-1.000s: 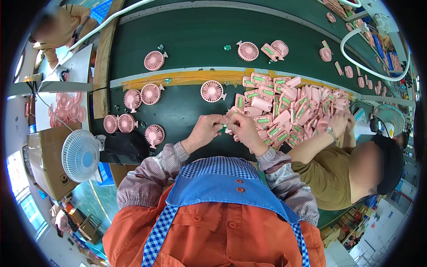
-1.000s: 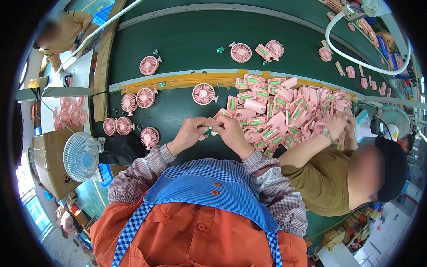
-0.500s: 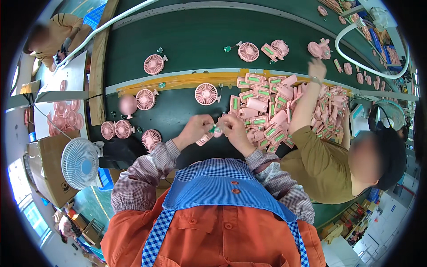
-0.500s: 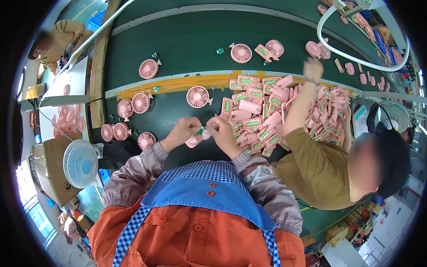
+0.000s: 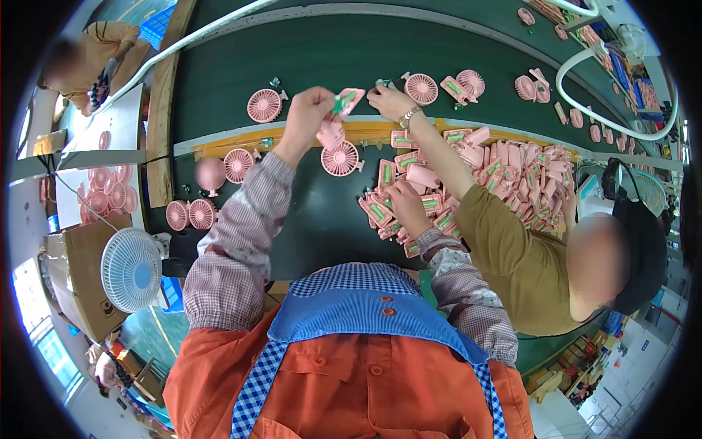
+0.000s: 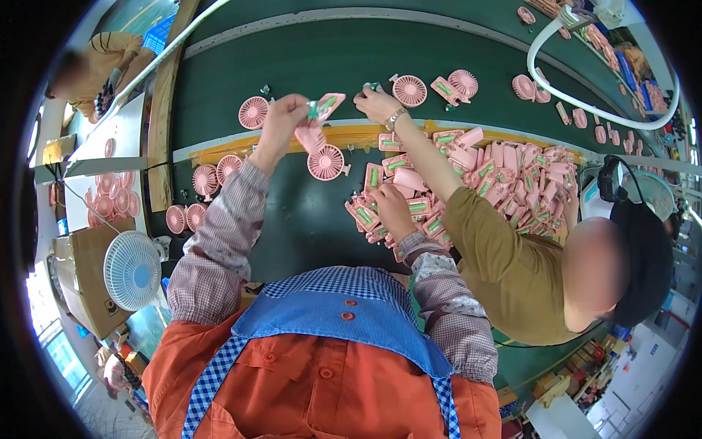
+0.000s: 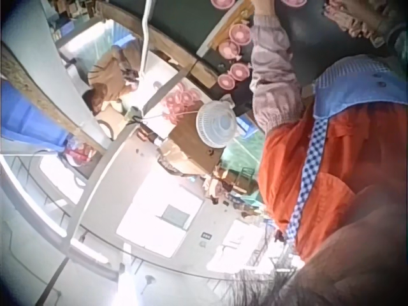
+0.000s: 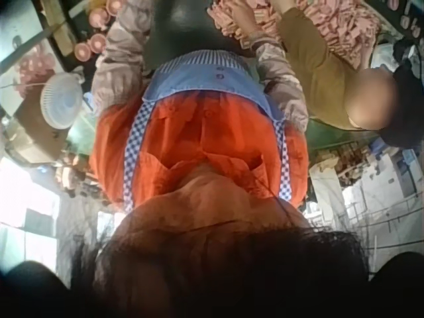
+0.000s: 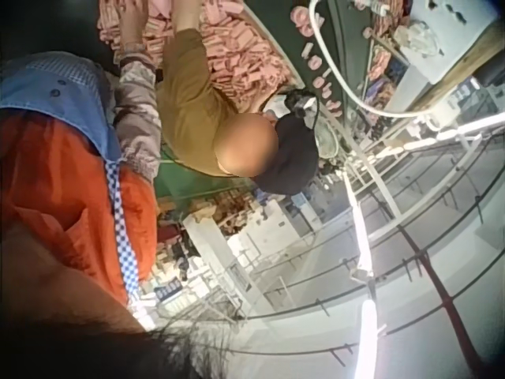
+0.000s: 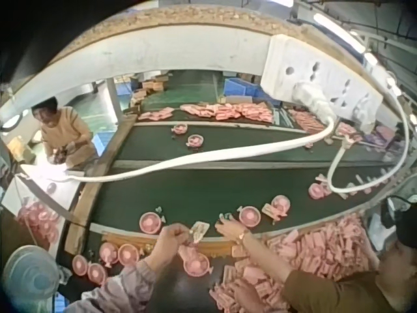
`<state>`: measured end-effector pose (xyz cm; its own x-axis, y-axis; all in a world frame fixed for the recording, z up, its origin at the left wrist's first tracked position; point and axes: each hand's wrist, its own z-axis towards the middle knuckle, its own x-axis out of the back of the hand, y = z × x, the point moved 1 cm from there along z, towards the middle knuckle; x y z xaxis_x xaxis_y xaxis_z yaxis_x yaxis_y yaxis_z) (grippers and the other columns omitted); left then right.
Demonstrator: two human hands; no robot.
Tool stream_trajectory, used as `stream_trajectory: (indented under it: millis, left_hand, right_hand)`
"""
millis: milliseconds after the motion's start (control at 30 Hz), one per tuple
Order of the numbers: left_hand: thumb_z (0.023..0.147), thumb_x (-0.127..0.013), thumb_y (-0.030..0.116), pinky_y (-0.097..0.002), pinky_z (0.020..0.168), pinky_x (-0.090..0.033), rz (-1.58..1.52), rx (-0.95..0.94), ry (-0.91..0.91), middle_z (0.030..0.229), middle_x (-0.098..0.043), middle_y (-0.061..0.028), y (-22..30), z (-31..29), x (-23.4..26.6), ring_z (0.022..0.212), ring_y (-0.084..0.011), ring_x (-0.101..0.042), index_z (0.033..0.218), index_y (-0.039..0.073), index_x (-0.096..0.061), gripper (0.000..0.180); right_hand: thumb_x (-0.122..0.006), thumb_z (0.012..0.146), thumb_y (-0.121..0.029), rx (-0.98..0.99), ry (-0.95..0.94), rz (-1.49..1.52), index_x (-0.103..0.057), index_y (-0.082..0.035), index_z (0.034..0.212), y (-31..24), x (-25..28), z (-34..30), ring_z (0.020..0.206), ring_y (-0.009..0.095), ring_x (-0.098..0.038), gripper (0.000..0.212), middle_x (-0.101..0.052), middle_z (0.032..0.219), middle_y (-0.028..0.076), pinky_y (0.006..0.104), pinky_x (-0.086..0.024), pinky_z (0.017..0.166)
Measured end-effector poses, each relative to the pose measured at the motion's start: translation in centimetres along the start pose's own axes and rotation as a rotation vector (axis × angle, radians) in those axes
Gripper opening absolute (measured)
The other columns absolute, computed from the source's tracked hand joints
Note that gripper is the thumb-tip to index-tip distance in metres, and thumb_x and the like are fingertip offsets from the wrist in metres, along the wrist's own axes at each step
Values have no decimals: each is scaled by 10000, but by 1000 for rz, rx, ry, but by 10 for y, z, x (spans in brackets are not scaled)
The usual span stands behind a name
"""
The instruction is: Assembling small pink portable fans on an electronics factory assembly line.
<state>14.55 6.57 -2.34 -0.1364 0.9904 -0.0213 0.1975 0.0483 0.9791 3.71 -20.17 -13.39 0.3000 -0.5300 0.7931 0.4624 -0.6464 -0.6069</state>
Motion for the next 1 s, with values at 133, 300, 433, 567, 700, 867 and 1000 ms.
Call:
stream_trajectory:
  millis: [133,300,433,567,700,867,1000]
  left_hand:
    - [838,-535,5,-235,531,-489,-261,111,14,708,-580,-69,-23,47,-17,597,-147,-606,853,-62,-574,79]
    - [870,-446,22,-336,704,-537,-642,221,55,890,-606,-164,-59,81,-15,741,-235,-632,970,-66,-502,145]
    - [851,-430,18,-357,674,-542,-915,243,112,855,-603,-157,-99,90,-19,720,-260,-635,944,-50,-512,141]
    - [826,-476,-4,-313,482,-520,-842,298,270,742,-597,-107,-129,86,-17,588,-210,-625,789,15,-521,61]
    - [835,-480,12,-297,513,-528,-665,336,400,794,-618,-113,-148,73,-7,598,-224,-627,921,-41,-545,120]
    - [772,-611,45,-299,603,-500,-19,149,459,807,-617,-110,-145,40,29,686,-197,-606,1002,-31,-580,244]
    - [705,-608,45,-392,671,-486,567,-106,560,810,-614,-182,-138,-5,87,757,-328,-607,894,-7,-590,196]
  right_hand:
    - [-570,700,2,15,52,-45,-529,-36,810,1,-2,4,825,312,-512,123,-480,795,118,401,-438,739]
    - [-608,696,-14,-20,84,31,-544,-36,816,-3,1,4,848,307,-525,138,-511,833,114,384,-442,759]
    - [-628,704,13,-105,161,226,-586,0,796,-23,23,7,871,275,-564,102,-570,895,129,340,-452,775]
    - [-605,747,44,-297,151,505,-589,27,800,-31,30,-3,790,145,-547,58,-570,883,75,241,-436,661]
    - [-577,806,29,-557,65,807,-601,15,844,-55,37,-4,648,52,-507,47,-578,744,-8,183,-407,582]
    - [-561,831,-1,-565,17,963,-615,16,871,-63,35,-2,626,48,-506,69,-612,746,6,185,-408,565]
    - [-548,840,-13,-547,85,890,-620,30,910,-69,35,-3,599,56,-541,110,-614,736,18,187,-439,531]
